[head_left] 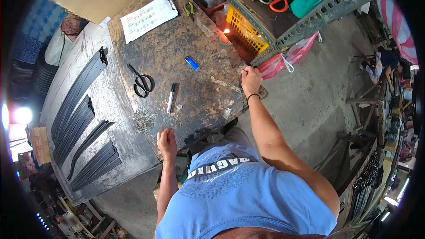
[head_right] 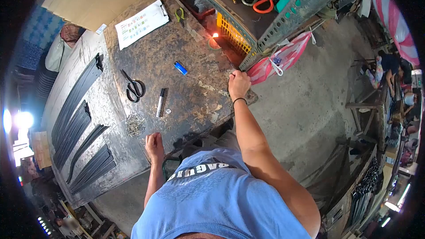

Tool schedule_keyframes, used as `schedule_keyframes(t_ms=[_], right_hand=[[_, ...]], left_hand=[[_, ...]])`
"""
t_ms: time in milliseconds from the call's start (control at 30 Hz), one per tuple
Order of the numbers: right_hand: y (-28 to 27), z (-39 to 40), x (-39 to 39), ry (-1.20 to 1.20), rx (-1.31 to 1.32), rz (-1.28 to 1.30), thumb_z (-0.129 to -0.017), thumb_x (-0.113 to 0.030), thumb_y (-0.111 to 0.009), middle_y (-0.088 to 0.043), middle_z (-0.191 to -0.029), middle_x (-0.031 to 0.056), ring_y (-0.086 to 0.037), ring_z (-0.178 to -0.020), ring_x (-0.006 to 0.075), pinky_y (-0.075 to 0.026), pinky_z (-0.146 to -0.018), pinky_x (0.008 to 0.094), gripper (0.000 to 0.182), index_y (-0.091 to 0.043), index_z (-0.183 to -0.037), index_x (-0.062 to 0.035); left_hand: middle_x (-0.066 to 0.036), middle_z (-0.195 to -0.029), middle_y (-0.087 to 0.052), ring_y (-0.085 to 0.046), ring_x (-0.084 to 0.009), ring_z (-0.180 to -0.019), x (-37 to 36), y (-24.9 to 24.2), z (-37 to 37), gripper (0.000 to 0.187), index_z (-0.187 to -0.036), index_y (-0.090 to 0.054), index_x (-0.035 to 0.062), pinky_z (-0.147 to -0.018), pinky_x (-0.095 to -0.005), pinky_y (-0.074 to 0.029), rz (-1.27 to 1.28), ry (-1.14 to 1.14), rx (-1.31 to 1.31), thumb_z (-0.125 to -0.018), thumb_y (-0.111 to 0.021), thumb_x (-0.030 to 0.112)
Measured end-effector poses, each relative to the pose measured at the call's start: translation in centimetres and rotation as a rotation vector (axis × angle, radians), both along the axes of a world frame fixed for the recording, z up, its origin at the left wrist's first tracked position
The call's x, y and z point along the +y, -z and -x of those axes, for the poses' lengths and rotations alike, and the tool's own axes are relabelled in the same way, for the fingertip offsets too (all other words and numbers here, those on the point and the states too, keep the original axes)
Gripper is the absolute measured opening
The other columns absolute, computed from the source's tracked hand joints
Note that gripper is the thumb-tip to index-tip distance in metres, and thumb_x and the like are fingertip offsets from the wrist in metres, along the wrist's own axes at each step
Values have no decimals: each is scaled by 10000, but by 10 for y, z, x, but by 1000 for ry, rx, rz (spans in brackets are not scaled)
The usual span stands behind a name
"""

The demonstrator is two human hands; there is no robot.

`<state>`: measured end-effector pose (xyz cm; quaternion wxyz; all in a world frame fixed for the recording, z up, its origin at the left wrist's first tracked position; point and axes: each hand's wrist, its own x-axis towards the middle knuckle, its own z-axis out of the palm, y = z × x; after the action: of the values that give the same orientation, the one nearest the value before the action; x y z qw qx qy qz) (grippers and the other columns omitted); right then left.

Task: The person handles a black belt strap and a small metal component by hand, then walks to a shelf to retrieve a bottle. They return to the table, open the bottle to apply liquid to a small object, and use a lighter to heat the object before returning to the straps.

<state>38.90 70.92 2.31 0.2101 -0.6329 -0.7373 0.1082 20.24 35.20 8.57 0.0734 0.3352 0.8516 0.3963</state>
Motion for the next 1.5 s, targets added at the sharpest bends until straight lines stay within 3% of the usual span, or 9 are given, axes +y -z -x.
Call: schedule_keyframes(t_ms=[300,367,433,533,633,800,1100,1233,1500], right_hand=[[0,-5,-8,-19,74,40,-841,-243,-694,-641,-937,107,-605,-911,351,-479,-772,496,117,-660,-873,-135],[-2,-8,-15,-88,543,45,-845,-189,-673,-661,-904,121,-628,-876,300,-488,-782,458,150,-634,-816,-47],[-17,-10,-33,-98,588,89,-871,-136,-670,-677,-889,119,-644,-815,230,-519,-750,375,146,-612,-872,-3],[-45,-8,-61,36,1308,459,-894,-16,-644,-658,-848,85,-617,-689,128,-501,-630,241,127,-562,-987,15],[-90,-5,-90,43,1452,488,-894,-9,-640,-650,-831,75,-601,-667,131,-498,-617,252,104,-560,-958,-1],[-139,-17,-132,-87,1516,356,-868,23,-652,-642,-822,69,-611,-712,138,-509,-692,271,112,-573,-940,-10],[-253,-127,-255,164,1363,-217,-855,72,-648,-654,-893,75,-648,-832,142,-531,-760,264,144,-581,-965,8],[-306,-171,-327,251,1132,-535,-840,91,-650,-652,-896,83,-653,-839,148,-532,-760,269,178,-575,-965,-11],[-372,-248,-438,-55,659,-944,-771,101,-685,-659,-911,118,-667,-819,258,-568,-743,414,243,-592,-939,-48]], left_hand=[[-57,-811,-560,-546,-139,-649,-28,1,-2,66,-942,-665,42,-562,-259,-436,-62,31,-11,-881,-680,63],[-55,-812,-562,-542,-139,-642,-33,1,4,67,-942,-665,43,-556,-262,-435,-60,31,1,-879,-681,59],[-52,-778,-549,-494,-139,-639,-39,1,9,55,-920,-672,39,-558,-278,-404,-80,1,-34,-868,-681,53],[-46,-757,-532,-472,-140,-628,-41,1,15,56,-918,-670,36,-562,-278,-392,-121,-3,-49,-864,-680,47],[-51,-777,-548,-494,-137,-623,-44,3,22,60,-926,-666,40,-557,-274,-408,-126,53,-49,-868,-680,49],[-61,-806,-574,-527,-132,-627,-41,11,29,64,-935,-664,47,-562,-268,-436,-148,198,-17,-873,-678,50],[-101,-831,-586,-576,-232,-755,-22,14,32,68,-931,-663,17,-685,-334,-477,-105,636,-50,-880,-654,62],[-128,-871,-591,-575,-274,-789,1,2,17,97,-932,-659,-2,-717,-365,-471,-50,728,-89,-896,-630,83],[-136,-899,-590,-567,-297,-814,23,-2,-57,95,-928,-648,-3,-714,-397,-460,-34,978,44,-887,-628,80]])
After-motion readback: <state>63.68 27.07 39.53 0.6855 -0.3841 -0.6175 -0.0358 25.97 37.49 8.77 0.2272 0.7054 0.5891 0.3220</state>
